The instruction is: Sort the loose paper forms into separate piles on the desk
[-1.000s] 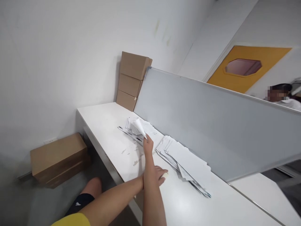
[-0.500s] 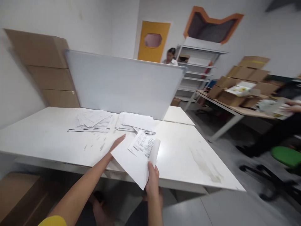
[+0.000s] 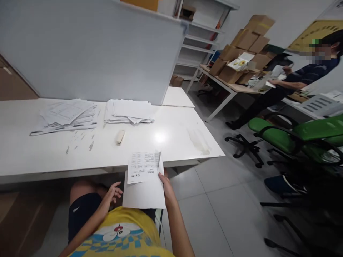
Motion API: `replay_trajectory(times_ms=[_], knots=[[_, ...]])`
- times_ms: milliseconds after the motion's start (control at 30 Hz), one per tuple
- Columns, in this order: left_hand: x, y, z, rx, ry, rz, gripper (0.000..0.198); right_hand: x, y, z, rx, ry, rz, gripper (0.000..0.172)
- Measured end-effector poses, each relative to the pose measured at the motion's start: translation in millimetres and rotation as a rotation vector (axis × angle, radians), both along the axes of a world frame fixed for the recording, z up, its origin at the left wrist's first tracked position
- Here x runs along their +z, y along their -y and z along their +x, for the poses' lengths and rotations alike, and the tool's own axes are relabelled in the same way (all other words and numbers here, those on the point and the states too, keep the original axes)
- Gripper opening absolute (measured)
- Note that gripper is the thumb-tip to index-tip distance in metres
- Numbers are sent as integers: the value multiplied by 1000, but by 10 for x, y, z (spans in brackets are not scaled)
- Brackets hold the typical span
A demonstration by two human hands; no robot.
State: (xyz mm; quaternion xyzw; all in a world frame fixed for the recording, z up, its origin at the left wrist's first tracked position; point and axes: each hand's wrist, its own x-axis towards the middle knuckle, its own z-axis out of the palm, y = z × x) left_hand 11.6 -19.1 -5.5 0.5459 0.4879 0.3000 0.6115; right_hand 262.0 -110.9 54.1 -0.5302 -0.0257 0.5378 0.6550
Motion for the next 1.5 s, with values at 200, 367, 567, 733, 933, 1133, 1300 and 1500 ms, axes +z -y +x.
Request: replay_trajectory(times_ms=[200, 367, 567, 733, 933, 1133, 1300, 1500], knots=[[-191, -136, -14, -43, 273, -438, 66, 28, -102, -45, 165, -8, -50, 41], [16, -83, 199, -5, 234, -433, 72, 249, -125, -109, 193, -55, -26, 46], [784, -36, 327, -277, 470, -254, 71, 506, -70, -115, 201, 36, -4, 52], [1139, -135, 340, -88, 489, -235, 49, 731, -211, -78, 80, 132, -42, 35], [1011, -444, 243, 192, 201, -37, 41, 731, -517, 103, 63, 246, -60, 43], [700, -792, -119, 398, -62, 124, 46, 444, -701, 269, -101, 337, 71, 29], [639, -782, -253, 439, 218, -90, 71, 365, -551, 24, 204, 74, 116, 34], [654, -609, -152, 370, 476, -238, 76, 329, -422, -403, 446, -48, 99, 37]])
